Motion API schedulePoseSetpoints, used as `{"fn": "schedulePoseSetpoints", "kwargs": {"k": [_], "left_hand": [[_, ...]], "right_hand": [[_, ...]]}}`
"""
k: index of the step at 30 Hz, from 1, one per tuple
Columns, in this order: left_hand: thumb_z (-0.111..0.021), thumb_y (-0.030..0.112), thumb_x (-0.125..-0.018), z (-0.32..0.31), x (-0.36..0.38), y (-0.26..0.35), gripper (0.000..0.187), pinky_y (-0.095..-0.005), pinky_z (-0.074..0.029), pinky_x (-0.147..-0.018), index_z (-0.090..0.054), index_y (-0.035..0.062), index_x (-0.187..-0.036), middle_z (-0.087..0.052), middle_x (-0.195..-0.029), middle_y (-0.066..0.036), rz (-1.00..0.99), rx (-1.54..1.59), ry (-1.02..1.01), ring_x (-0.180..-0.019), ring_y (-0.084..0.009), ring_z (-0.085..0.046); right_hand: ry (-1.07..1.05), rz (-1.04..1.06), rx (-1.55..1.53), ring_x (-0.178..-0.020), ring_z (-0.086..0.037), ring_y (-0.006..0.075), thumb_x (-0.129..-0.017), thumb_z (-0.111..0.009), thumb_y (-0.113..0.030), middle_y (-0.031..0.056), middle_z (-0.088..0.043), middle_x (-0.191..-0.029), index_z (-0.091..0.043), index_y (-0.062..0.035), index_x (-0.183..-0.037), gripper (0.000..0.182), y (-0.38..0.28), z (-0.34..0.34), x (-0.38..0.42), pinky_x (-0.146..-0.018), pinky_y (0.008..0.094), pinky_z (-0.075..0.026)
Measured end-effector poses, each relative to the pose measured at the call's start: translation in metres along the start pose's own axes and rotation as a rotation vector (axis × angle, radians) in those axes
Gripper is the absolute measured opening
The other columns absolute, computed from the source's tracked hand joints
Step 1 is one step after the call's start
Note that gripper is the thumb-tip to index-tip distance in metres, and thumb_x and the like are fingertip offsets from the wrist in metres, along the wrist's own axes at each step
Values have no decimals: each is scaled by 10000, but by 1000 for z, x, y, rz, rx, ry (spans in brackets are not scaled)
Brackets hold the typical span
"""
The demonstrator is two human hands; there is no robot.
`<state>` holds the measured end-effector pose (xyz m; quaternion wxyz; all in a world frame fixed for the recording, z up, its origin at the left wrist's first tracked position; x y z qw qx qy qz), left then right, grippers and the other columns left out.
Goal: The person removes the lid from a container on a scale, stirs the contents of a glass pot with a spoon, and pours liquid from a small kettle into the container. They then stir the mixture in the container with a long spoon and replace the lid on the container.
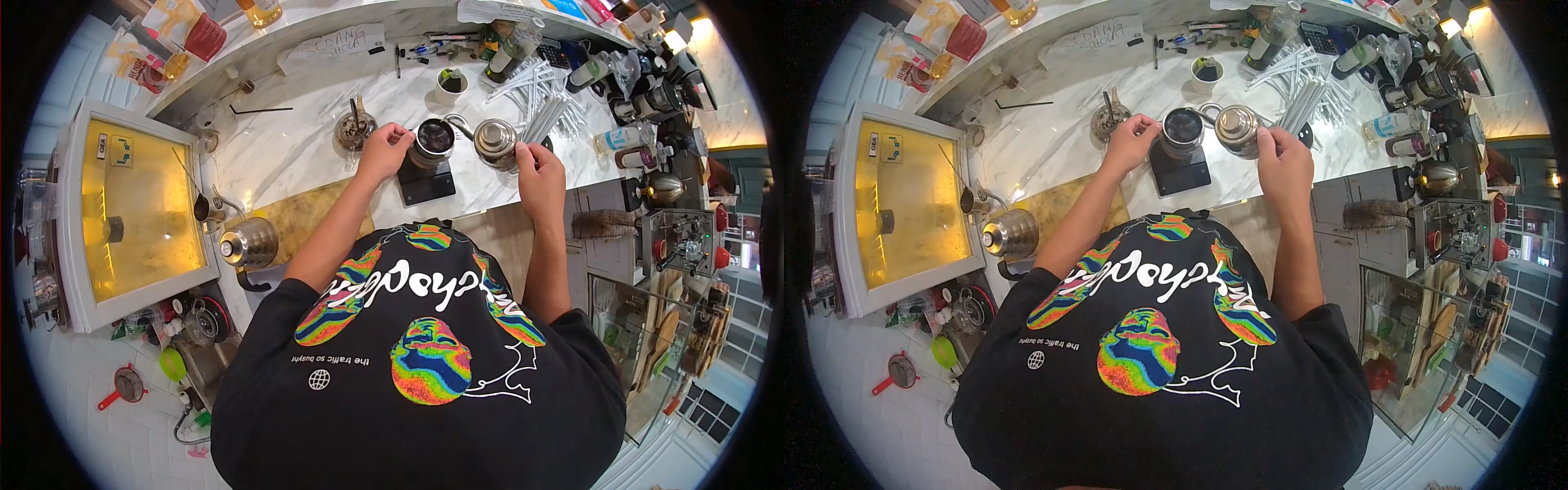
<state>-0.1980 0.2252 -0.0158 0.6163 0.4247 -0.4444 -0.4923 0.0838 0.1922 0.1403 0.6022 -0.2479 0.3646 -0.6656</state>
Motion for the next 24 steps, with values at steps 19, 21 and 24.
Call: {"fn": "schedulePoseSetpoints", "kwargs": {"k": [19,21,24], "left_hand": [[-723,274,-918,0,2,1,252,-294,-528,-739,-709,28,-973,-725,-839,-49,55,-4,-8,-760,-124,-651],[-723,277,-919,1,2,2,254,-296,-529,-739,-710,29,-974,-727,-841,-51,62,-10,-8,-761,-125,-653],[-721,284,-920,1,3,4,258,-302,-532,-742,-712,32,-977,-730,-847,-55,42,-33,-6,-769,-132,-660]], "right_hand": [[-108,-59,96,-575,-557,194,-974,-634,-279,136,-625,-656,-691,23,-873,323,6,-3,13,-590,357,-440],[-103,-28,92,-564,-554,196,-976,-633,-269,137,-623,-650,-691,24,-872,317,3,-6,11,-583,360,-436],[-65,-5,52,-566,-554,196,-977,-630,-267,139,-623,-649,-693,24,-875,315,-4,-6,9,-585,360,-438]]}}
Point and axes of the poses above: each hand's wrist, its own x-axis away from the middle knuckle, its own z-axis out of the back of the hand, y = z × x, the point moved 6 cm from there along -x, towards the middle knuckle
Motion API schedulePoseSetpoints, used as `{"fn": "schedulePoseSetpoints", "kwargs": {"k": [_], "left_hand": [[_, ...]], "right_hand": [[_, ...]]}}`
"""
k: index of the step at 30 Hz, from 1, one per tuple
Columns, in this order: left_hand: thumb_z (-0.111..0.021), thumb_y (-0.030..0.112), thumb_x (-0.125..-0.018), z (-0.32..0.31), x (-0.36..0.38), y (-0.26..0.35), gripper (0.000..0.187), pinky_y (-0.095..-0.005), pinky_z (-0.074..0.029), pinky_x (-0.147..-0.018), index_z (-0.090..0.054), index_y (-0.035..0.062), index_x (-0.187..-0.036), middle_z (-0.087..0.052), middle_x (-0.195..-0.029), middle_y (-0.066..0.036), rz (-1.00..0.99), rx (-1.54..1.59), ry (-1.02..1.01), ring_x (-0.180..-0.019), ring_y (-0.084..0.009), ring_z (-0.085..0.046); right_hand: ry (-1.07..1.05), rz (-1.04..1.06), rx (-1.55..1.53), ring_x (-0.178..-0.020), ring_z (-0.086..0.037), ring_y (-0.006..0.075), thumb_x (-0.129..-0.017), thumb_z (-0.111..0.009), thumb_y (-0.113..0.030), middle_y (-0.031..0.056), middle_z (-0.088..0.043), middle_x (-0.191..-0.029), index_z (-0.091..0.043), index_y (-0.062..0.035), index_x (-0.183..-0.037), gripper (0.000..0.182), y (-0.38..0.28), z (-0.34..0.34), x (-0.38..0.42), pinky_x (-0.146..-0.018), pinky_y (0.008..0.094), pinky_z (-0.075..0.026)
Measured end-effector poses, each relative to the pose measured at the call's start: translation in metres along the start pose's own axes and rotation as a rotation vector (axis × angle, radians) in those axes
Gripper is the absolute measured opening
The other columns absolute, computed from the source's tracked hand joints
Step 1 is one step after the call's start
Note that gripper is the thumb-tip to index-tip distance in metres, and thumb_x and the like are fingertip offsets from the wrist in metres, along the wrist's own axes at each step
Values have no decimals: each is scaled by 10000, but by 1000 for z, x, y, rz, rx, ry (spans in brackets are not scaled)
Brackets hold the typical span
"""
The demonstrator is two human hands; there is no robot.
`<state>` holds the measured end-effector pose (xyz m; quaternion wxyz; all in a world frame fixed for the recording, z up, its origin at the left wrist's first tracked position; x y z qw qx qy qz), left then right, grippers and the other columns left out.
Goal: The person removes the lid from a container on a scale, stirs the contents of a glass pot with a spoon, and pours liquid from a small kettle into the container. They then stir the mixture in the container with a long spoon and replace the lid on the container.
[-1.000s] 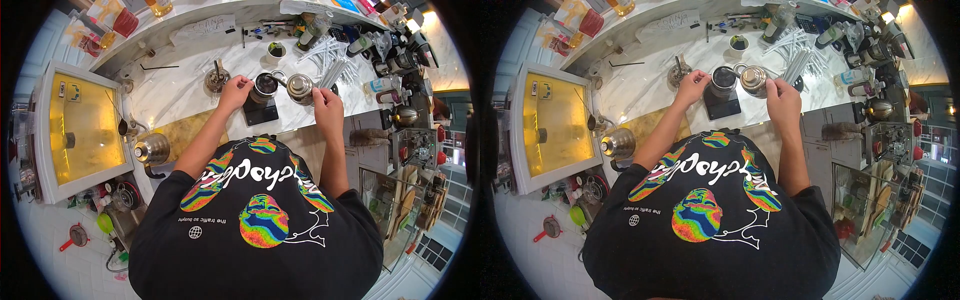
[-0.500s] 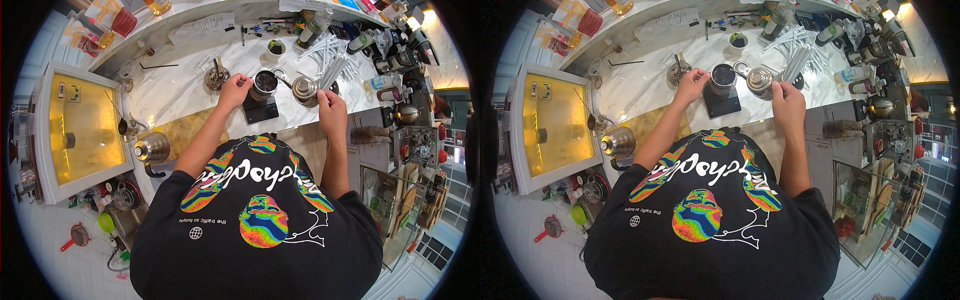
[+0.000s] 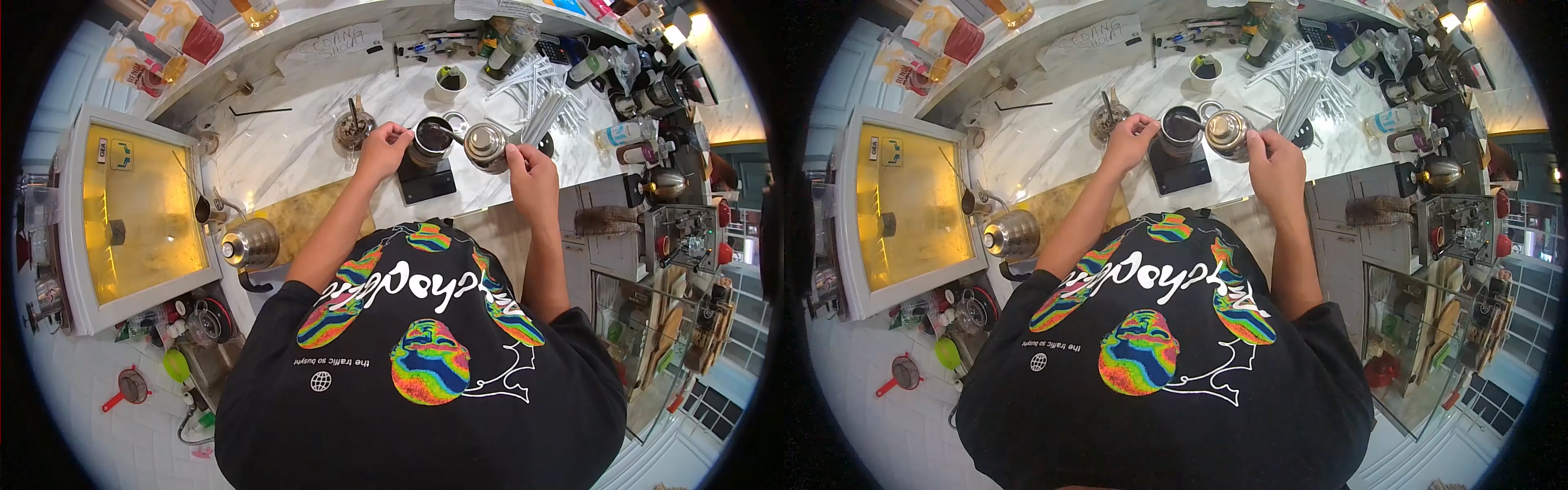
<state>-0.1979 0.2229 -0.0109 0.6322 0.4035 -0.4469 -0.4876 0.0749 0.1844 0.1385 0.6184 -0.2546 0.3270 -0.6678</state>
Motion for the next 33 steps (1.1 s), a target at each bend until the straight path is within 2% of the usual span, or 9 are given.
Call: {"fn": "schedulePoseSetpoints", "kwargs": {"k": [13,22,33], "left_hand": [[-724,287,-918,-2,-3,-8,255,-305,-531,-747,-711,39,-976,-719,-844,-58,14,28,1,-771,-141,-652],[-729,269,-916,-3,-3,-8,243,-291,-524,-744,-708,34,-972,-719,-845,-46,23,69,-16,-766,-126,-643],[-719,293,-929,-3,-3,-8,264,-302,-517,-726,-702,34,-978,-695,-822,-41,4,46,-11,-745,-129,-620]], "right_hand": [[17,-37,10,-593,-574,181,-975,-633,-266,121,-644,-671,-706,25,-899,309,10,5,-4,-605,351,-453],[-14,-24,-12,-568,-522,166,-985,-618,-283,111,-594,-627,-699,28,-894,334,8,0,-5,-577,347,-422],[0,-27,38,-575,-551,197,-980,-628,-291,130,-624,-649,-708,19,-902,330,3,3,-2,-592,359,-440]]}}
Point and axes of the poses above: each hand's wrist, its own x-axis away from the middle knuckle, its own z-axis out of the back of the hand, y = z × x, the point moved 6 cm from there along -x, towards the middle knuckle
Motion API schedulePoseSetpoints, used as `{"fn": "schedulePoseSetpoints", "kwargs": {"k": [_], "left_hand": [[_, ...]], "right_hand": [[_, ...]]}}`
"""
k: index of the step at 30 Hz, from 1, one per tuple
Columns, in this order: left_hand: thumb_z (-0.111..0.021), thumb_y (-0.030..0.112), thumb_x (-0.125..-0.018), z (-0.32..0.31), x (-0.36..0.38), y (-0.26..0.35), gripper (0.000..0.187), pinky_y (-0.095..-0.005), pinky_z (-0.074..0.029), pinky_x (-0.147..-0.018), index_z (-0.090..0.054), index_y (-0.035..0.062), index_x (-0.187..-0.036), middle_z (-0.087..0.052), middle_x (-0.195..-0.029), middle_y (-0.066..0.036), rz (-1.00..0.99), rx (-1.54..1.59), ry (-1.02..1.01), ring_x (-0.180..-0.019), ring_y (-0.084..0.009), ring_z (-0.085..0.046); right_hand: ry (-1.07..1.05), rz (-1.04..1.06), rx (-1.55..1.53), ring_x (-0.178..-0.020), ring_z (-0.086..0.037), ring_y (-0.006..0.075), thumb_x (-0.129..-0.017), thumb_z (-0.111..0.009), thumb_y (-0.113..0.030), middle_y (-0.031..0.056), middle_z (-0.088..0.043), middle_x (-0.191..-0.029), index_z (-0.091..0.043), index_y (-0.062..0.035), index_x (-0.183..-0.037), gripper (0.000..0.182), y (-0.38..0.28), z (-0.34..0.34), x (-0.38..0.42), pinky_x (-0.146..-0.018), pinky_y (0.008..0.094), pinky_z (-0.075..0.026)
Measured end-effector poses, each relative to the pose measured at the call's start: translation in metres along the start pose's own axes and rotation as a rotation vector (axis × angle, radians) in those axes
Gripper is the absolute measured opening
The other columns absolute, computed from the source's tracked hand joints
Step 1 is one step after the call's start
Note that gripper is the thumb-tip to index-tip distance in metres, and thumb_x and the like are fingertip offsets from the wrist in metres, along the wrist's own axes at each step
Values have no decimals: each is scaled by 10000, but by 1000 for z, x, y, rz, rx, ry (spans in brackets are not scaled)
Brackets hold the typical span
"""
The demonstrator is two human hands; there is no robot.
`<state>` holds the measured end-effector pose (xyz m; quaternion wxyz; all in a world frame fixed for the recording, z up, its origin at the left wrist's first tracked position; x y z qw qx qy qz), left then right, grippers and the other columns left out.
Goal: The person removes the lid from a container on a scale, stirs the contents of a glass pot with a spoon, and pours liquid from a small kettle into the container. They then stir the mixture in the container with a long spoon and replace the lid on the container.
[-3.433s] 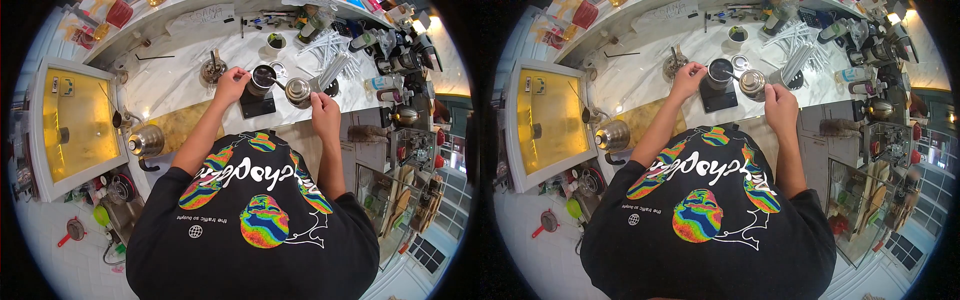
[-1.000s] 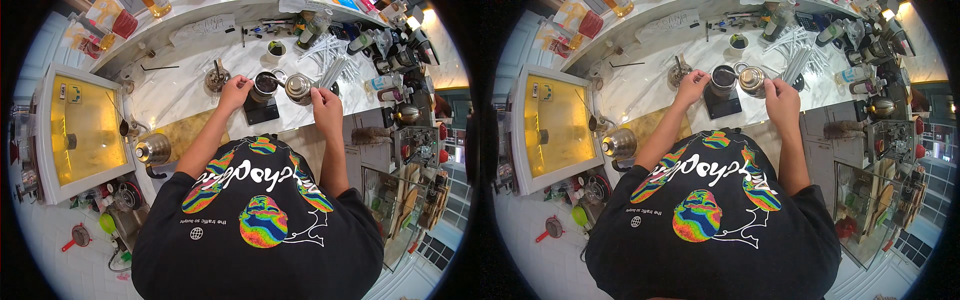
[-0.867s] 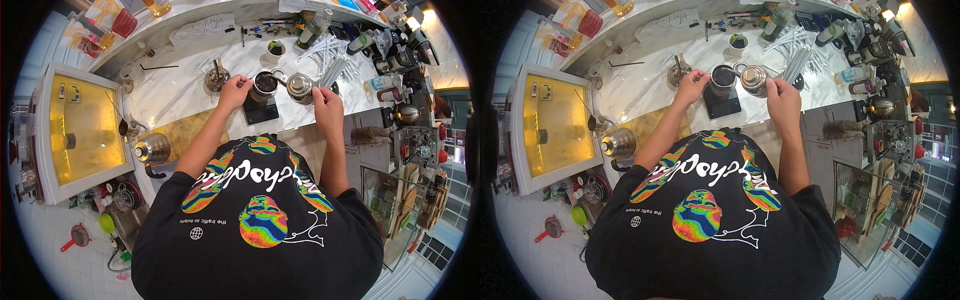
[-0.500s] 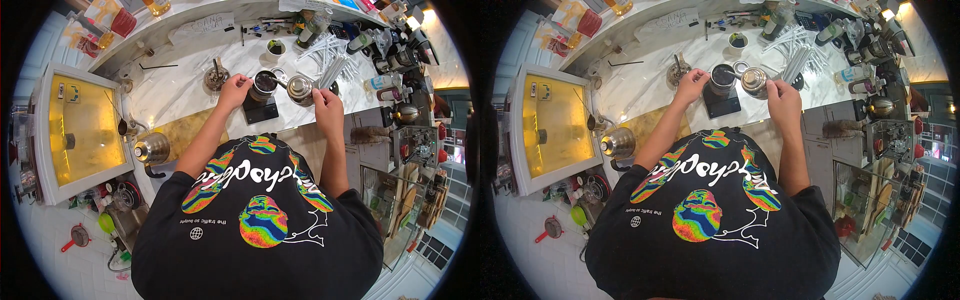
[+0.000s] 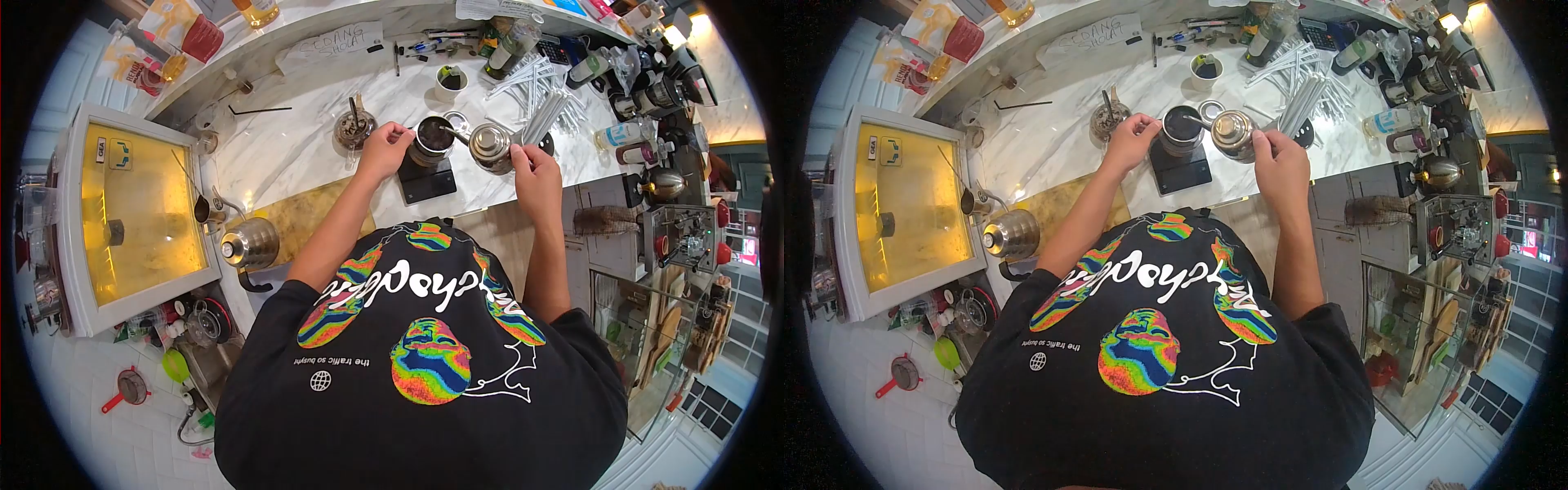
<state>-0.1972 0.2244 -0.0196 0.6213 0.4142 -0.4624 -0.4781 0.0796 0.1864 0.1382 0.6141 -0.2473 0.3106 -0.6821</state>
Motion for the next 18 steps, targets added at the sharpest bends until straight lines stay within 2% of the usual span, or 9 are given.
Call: {"fn": "schedulePoseSetpoints", "kwargs": {"k": [10,18], "left_hand": [[-720,289,-929,0,0,0,259,-299,-521,-732,-703,36,-981,-712,-834,-50,11,6,-8,-752,-130,-635],[-720,275,-927,0,1,0,240,-293,-517,-717,-709,39,-973,-710,-824,-43,20,54,-3,-742,-122,-632]], "right_hand": [[-3,15,12,-581,-569,202,-982,-626,-297,131,-634,-656,-717,12,-912,330,0,-2,-3,-594,362,-443],[-27,41,-15,-579,-575,238,-983,-621,-300,152,-639,-664,-715,14,-925,332,-4,-9,-6,-599,374,-447]]}}
Point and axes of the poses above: each hand's wrist, its own x-axis away from the middle knuckle, its own z-axis out of the back of the hand, y = z × x, the point moved 6 cm from there along -x, towards the middle knuckle
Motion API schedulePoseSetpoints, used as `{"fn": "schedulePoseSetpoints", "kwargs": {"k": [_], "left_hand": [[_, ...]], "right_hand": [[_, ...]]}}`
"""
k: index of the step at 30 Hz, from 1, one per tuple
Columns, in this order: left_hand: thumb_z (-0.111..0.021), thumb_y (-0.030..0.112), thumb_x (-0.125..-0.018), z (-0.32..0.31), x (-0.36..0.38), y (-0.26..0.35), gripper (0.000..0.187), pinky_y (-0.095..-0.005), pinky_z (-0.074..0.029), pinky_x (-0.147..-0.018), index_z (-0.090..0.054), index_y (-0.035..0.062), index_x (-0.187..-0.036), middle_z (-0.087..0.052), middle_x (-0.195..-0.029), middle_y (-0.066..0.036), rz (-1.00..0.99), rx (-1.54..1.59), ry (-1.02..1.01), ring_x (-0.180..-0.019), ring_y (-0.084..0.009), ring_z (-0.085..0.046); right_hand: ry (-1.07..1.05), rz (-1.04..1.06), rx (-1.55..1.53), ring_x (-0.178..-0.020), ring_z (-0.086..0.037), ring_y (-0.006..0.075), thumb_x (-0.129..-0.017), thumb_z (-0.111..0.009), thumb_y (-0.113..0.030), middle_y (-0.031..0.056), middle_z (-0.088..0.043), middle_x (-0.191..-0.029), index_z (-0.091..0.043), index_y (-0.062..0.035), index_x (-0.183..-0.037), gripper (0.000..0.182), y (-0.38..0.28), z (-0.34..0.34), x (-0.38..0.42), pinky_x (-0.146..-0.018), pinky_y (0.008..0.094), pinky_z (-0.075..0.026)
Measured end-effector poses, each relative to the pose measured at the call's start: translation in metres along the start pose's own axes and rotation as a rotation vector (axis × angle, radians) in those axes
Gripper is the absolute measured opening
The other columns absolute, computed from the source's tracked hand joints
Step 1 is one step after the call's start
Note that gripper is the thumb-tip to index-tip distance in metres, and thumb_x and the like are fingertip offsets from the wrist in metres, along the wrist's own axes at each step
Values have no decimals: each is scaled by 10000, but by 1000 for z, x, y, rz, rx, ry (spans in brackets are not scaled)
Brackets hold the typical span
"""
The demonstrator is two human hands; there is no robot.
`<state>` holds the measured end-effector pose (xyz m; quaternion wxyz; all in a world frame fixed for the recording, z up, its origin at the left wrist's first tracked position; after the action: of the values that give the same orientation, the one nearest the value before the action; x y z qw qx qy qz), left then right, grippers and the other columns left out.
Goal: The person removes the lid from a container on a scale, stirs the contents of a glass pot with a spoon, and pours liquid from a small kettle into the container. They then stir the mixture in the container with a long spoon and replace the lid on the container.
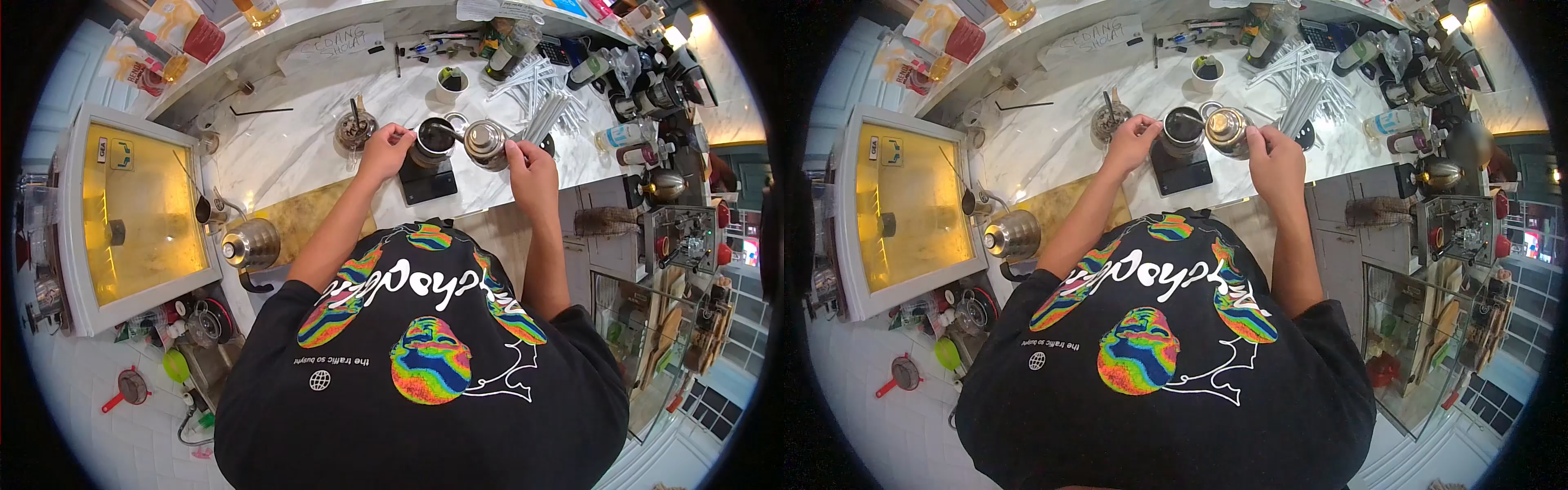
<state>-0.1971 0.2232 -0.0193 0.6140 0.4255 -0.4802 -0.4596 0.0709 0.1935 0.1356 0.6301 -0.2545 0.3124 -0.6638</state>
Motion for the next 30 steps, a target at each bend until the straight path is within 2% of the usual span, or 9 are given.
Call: {"fn": "schedulePoseSetpoints", "kwargs": {"k": [9,30], "left_hand": [[-722,280,-925,0,-3,-4,242,-294,-511,-701,-708,43,-976,-697,-807,-39,-34,-31,2,-727,-122,-619],[-716,289,-933,0,-1,0,259,-292,-517,-718,-708,34,-980,-723,-830,-47,-5,-22,-11,-746,-120,-639]], "right_hand": [[39,-14,2,-603,-587,243,-982,-624,-299,161,-648,-691,-685,23,-875,345,5,6,-5,-621,375,-458],[28,11,-1,-580,-571,268,-986,-626,-300,171,-632,-671,-690,25,-883,346,6,-1,-3,-605,391,-451]]}}
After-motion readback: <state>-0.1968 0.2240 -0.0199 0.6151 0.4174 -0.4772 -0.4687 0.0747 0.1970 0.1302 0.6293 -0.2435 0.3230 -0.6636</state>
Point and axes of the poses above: each hand's wrist, its own x-axis away from the middle knuckle, its own z-axis out of the back of the hand, y = z × x, the point moved 6 cm from there along -x, towards the middle knuckle
